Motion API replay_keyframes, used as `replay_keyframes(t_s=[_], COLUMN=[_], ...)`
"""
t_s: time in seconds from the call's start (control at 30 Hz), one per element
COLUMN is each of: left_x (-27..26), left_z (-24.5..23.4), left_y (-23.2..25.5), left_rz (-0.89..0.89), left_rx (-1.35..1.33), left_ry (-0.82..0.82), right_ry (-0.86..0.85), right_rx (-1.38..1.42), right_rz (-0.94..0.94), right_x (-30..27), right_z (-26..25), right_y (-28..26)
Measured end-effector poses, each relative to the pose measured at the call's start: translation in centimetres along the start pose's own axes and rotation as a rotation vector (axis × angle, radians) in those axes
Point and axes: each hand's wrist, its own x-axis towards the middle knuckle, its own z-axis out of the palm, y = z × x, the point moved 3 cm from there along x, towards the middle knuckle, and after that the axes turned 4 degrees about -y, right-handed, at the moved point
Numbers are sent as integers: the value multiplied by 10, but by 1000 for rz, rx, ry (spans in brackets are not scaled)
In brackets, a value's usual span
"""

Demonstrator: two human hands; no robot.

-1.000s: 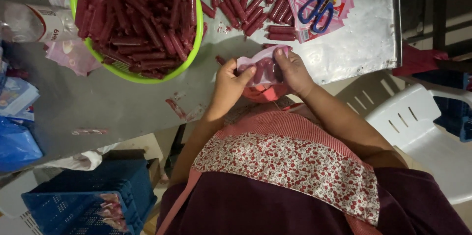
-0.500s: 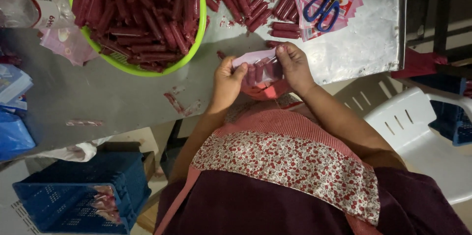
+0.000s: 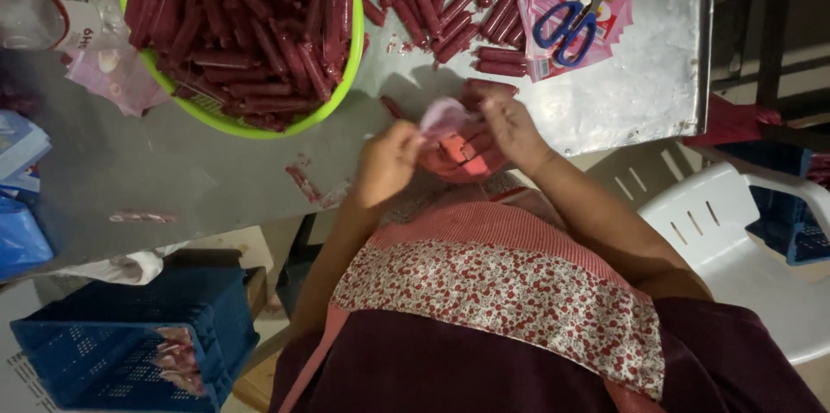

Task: The person picks up several red meat sticks from a pile on a metal table and places them into a clear plastic bag. After filling the bag, they set it aside and repeat the process with a new bag.

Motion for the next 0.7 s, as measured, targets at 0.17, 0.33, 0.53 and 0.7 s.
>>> replay_keyframes(t_s=[0.17,0.33,0.53,0.7], left_x=[-16,-52,-73,-47], left_z=[-36,-20,-8,-40], left_y=[-68,-163,-196,-129], left_rz=[-358,-568,-617,-920], left_rx=[-471,-256,-949,-770], left_ry=[224,379,639,522], right_ry=[302,419,505,493], right_rx=[-313,-614,-911,-984], right_rz=[-38,-76,-81,-226], right_x=[15,26,42,62], right_z=[-69,-116,-126,-138], right_y=[39,41,35,4])
